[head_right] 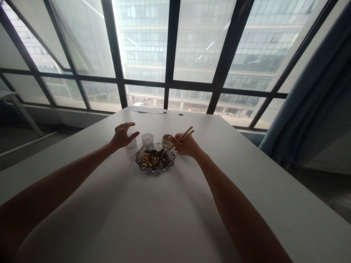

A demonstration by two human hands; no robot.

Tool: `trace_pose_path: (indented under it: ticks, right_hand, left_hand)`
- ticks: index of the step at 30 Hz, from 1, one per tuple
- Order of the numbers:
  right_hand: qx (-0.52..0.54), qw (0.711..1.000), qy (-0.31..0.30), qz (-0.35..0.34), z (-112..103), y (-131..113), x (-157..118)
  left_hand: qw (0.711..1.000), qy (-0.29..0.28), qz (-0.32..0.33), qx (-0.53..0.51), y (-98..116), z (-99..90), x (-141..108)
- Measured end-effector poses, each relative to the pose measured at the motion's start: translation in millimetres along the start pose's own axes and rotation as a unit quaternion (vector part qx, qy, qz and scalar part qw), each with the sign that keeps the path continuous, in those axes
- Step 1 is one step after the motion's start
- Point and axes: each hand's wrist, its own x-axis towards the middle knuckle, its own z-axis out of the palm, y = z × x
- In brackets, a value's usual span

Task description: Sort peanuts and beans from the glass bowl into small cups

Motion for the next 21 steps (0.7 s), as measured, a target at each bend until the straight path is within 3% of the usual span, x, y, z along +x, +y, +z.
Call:
trace_pose_path:
  ticks: [4, 8, 12, 14, 21]
  right_hand:
    - [0.034, 0.996, 0.082, -0.007, 2, 4, 3]
    - [0.076, 0.995, 0.06, -0.016, 14, 4, 3]
    - [0.077, 0.997, -0.018, 0.001, 23, 6, 1]
    - [0.066, 0.997, -0.028, 0.017, 19, 6, 0]
    - [0.049, 0.997, 0.058, 0.006, -2, 1, 0]
  left_hand:
    - [0.998, 0.001, -0.066, -0.004, -29, 11.8, -33]
    - [0.991, -0.027, -0.121, -0.052, -39, 29.9, -50]
    - [0.981, -0.063, -0.167, -0.073, -41, 34.8, -51]
    - [0.979, -0.072, -0.178, -0.075, -40, 33.4, -50]
    - [0.979, -0.085, -0.176, -0.064, -37, 29.7, -49]
